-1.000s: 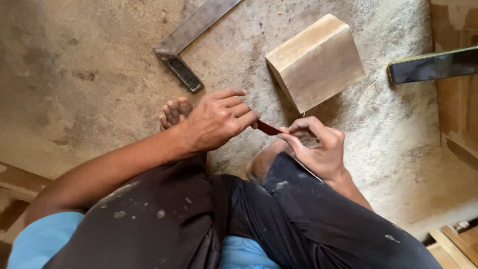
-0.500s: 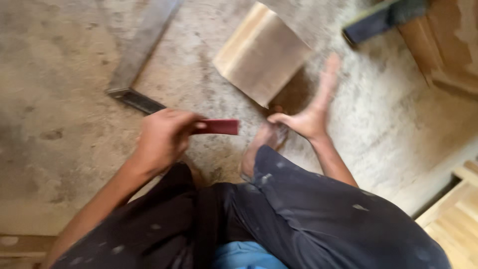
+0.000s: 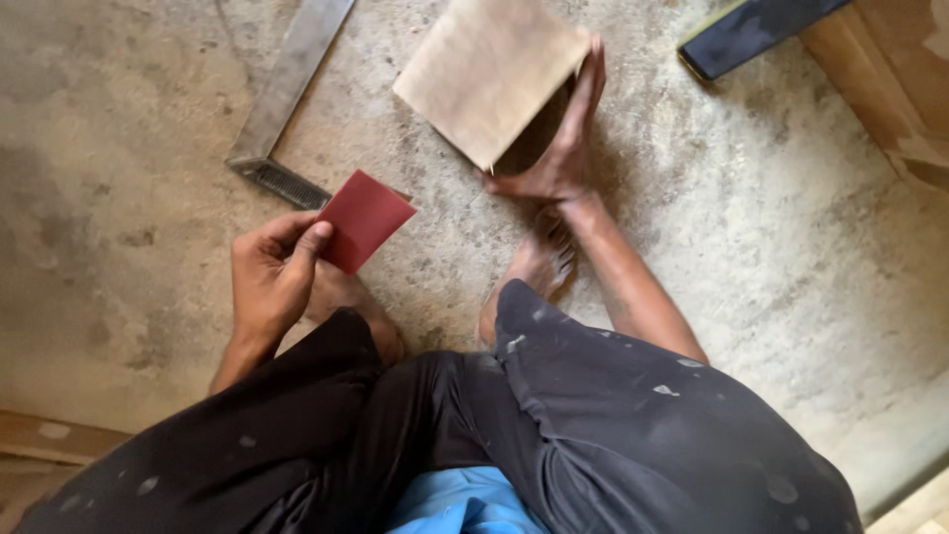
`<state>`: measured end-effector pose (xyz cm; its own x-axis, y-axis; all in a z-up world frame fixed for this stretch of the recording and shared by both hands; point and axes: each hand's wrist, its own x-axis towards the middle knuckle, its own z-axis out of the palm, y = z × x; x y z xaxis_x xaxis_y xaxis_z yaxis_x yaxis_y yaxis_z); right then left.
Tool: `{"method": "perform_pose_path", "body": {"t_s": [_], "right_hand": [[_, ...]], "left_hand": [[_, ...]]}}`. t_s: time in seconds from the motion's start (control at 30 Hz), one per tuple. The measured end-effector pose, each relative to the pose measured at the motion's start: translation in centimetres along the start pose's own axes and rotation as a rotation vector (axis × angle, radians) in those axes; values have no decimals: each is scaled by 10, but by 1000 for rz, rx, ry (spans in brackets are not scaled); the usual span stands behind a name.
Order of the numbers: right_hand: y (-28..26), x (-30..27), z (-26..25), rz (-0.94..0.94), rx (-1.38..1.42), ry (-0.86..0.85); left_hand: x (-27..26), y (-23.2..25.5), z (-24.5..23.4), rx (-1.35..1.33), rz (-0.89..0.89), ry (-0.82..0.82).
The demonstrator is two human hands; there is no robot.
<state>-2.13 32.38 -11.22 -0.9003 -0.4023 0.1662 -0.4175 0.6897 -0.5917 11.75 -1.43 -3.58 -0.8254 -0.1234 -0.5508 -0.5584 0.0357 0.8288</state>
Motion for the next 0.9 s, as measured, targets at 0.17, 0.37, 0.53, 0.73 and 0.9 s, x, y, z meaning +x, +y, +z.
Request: {"method": "perform_pose_path", "body": {"t_s": [0.17,0.37,0.53,0.73,0.9], "right_hand": [[-24,36,-23,1,-191,-101],[-55,66,-14,152,-458,-354],[-49,57,-33,65,-200,-229],[-37,22,-57,249,-184,339],[-85,54,4,263,-361,-266]], "left_hand": [[-1,-4,-1,-26,37,73],[2,-2,1,-62,52,84],[2,-3,-8,-77,94,104],[9,-8,-13,-214,23,222],[11,-8,-12,-328,60,307]]}}
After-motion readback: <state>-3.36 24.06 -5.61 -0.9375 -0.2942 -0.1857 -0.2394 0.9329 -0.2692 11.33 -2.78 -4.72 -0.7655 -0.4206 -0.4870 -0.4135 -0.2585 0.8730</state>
